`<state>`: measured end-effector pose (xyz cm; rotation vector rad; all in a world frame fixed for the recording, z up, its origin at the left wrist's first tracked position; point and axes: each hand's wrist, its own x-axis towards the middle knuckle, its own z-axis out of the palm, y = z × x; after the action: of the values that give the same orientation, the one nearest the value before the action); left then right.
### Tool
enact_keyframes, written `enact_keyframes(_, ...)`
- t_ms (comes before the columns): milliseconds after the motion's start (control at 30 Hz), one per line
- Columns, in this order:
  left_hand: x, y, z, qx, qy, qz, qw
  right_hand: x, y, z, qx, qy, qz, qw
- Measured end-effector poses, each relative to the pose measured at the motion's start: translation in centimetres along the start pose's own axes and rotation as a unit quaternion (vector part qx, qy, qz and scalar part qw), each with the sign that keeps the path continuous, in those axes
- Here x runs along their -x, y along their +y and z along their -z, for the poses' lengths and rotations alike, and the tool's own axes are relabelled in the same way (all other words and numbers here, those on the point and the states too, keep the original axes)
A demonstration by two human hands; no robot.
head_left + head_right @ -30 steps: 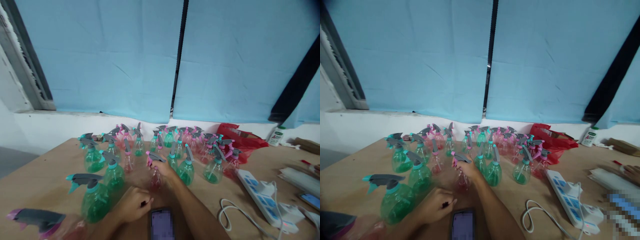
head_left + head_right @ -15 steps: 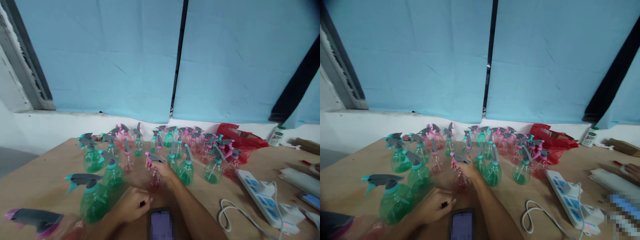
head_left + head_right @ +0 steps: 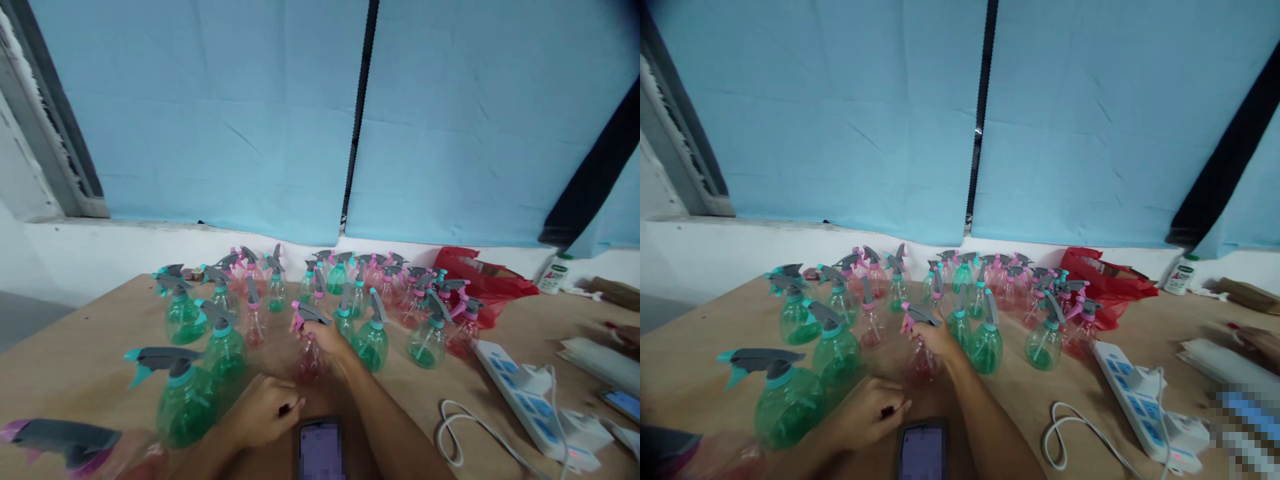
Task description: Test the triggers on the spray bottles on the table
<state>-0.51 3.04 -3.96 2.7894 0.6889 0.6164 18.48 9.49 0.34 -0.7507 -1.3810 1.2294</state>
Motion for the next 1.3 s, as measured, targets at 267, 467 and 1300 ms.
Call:
enact_keyframes(267, 0.0, 0.1, 0.2, 0.001, -0.001, -0.004, 1.0, -0.1, 0.3, 0.1, 0.021, 0.009, 0.023, 0.999)
enact_keyframes(467, 0.0, -0.1, 0.0, 0.0, -0.003, 0.0, 1.0, -0.2, 0.4, 0.1, 0.025, 0.001, 0.026, 0.999)
enact_keyframes(1300, 0.4, -0.5, -0.4, -0.019, 0.011, 0.01, 1.0, -2.7, 4.8, -5.0, 0.28, 0.257, 0.159, 0.911)
